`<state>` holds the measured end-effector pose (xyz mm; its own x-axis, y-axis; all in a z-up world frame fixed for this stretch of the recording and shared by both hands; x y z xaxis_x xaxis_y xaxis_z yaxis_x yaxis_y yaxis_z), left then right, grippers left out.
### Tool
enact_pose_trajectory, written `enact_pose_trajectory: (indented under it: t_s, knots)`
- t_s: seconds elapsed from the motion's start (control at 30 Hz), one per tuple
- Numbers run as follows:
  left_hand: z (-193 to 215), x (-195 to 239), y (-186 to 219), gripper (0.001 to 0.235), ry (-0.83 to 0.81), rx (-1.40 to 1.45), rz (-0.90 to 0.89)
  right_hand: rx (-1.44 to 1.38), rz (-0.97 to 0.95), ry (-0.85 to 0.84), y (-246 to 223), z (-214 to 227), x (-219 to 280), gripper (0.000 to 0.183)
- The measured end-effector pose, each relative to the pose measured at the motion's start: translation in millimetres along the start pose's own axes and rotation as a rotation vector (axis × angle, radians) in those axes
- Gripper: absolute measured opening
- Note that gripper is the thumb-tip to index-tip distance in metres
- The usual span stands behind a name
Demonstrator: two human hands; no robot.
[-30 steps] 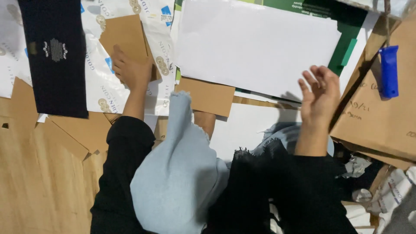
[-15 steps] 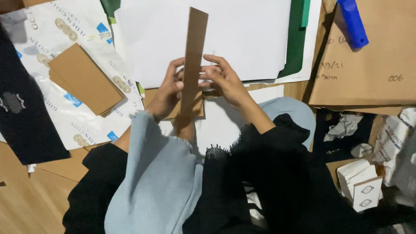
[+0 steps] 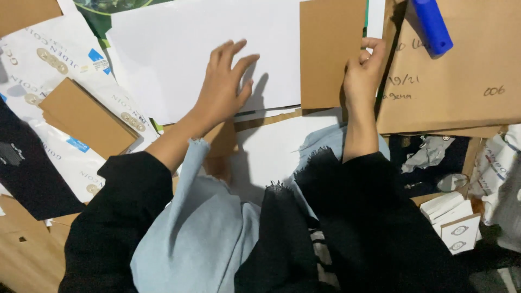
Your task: The person arranges small brown cardboard pieces on a larger white sheet. They then use a paint roller to apply a substance to the white sheet and place the cardboard pieces onto it, pressing them down to adhere.
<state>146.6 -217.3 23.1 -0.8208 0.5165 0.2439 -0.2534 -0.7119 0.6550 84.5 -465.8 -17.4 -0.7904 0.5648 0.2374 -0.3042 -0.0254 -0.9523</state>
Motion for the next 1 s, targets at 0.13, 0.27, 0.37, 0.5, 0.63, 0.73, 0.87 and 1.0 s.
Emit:
enact_pose_trajectory:
  t_s: [0.13,0.27,0.37,0.5,0.63,0.73,0.87,1.0]
  knots:
    - [-17.0,-23.0,-1.5,0.057,0.132,-0.33,-0.035,0.261,0.056,-0.115,-4.5,-6.7,-4.2,0.045]
    - [-32.5,-26.9,-3.3,0.07,0.182,-0.506,0.01,0.379,0.142,-0.134,4.1,-16.3,-9.0,0.051]
    - [-36.7,-31.6,-2.4,0.071,0.172,-0.548,0.022,0.375,0.135,-0.161,16.7,-23.9,-11.7,0.054]
    - [-44.5,-37.5,-10.4,0.074,0.101,-0.541,0.052,0.379,0.172,-0.158,12.2,-28.8,-12.4,0.054]
    - [-48.0,-42.6,-12.4,0.071,0.08,-0.537,0.057,0.361,0.158,-0.16,17.6,-31.9,-14.3,0.055]
    - [-48.8,-46.2,-11.2,0.07,0.044,-0.499,0.07,0.33,0.167,-0.155,17.0,-34.6,-13.8,0.053]
    - [-50.4,-47.2,-14.9,0.069,0.064,-0.533,0.071,0.354,0.138,-0.158,19.2,-36.3,-15.6,0.055]
    - [-51.6,-48.4,-16.3,0.068,0.045,-0.511,0.087,0.356,0.163,-0.165,19.7,-37.2,-16.5,0.056]
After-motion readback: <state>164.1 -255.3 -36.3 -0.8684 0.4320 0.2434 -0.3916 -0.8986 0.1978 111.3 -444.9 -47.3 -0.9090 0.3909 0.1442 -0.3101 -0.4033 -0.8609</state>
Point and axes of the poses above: each hand's wrist, its own x-axis away from the middle knuckle, its own z-axis out of the back of the hand, y = z × x, the point moved 9 cm from there along -x, towards the middle knuckle, and after that the axes turned 14 degrees about z, right-handed, at the moved point
